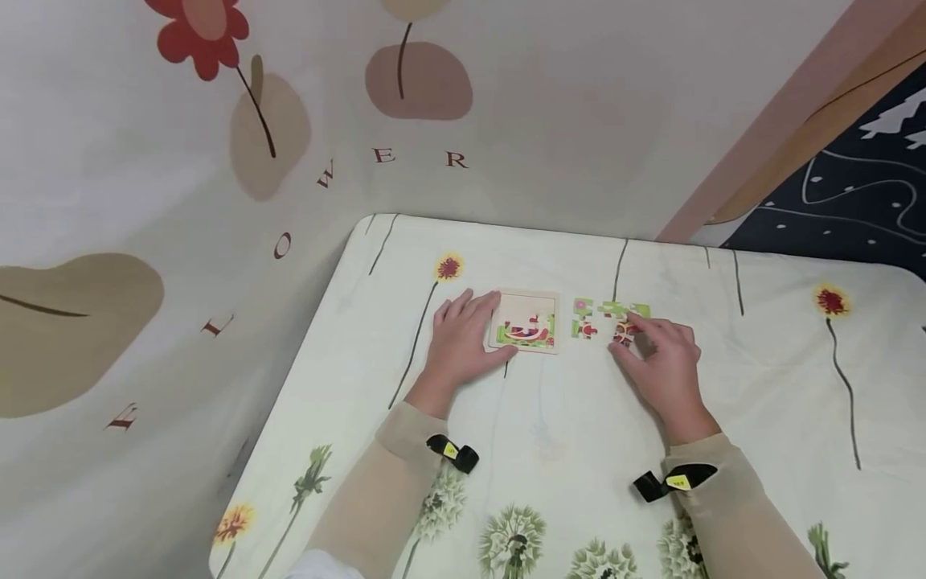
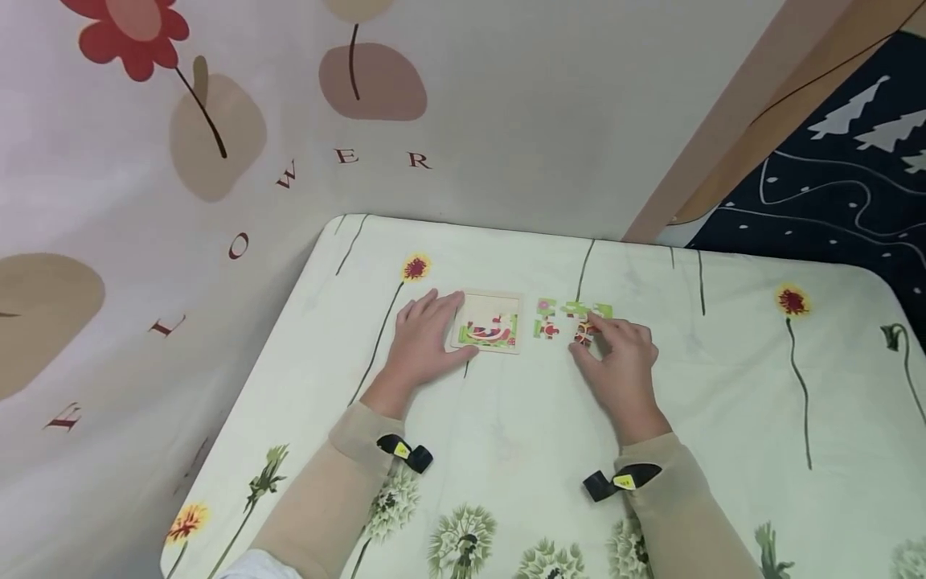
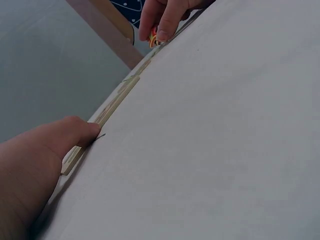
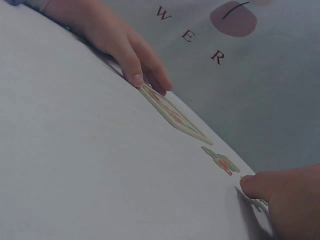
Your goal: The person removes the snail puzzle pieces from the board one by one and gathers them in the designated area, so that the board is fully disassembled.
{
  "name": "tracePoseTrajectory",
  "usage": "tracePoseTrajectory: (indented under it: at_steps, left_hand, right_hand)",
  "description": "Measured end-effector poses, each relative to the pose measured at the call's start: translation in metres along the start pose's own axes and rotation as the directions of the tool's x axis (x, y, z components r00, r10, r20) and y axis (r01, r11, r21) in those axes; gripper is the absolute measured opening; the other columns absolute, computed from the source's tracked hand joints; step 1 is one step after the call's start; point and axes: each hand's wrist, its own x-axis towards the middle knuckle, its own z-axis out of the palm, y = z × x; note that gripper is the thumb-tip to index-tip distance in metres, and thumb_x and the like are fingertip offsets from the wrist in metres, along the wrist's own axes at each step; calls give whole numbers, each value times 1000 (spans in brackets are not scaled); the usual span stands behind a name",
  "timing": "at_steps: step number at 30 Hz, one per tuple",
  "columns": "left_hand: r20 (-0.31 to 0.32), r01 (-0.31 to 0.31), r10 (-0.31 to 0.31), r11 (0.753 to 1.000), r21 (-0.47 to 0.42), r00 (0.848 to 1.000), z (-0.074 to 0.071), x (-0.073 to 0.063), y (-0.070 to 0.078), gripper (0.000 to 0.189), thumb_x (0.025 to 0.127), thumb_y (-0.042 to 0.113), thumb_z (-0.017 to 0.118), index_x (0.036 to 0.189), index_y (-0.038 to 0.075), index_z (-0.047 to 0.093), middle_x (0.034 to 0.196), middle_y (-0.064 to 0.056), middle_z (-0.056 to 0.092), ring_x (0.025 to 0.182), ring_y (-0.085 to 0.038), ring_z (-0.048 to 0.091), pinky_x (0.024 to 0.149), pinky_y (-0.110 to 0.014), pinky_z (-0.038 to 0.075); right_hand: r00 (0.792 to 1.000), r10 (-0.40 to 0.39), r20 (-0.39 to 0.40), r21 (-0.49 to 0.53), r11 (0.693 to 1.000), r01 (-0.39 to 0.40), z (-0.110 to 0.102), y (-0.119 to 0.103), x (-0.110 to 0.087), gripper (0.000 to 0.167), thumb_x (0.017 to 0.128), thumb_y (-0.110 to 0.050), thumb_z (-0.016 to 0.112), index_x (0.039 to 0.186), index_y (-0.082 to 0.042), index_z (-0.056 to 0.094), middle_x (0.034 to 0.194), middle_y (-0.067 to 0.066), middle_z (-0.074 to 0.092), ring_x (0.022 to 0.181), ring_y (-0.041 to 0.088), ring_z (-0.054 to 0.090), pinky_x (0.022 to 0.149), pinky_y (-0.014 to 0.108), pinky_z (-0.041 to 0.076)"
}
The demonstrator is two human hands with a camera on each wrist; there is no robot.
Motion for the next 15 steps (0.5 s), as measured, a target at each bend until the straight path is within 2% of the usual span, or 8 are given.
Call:
tracePoseTrajectory:
  at_steps: [7,15]
  left_hand:
    - [-3,-9,9,1000,-4,1000,0,0,0,94,90,63,73,168,24,35,167,5,43,159,-27,22,125,-56,13]
    - [-22,-8,8,1000,-1,1000,1,0,-1,95,89,63,74,167,24,37,167,5,44,159,-26,22,125,-56,14]
  right_hand:
    - [994,80,74,-61,995,-76,0,1,2,56,94,-19,85,143,-3,66,135,27,63,126,48,45,104,70,26]
    - [992,91,89,-78,993,-84,4,3,2,54,96,-23,82,144,-3,66,133,26,60,126,49,42,105,70,25]
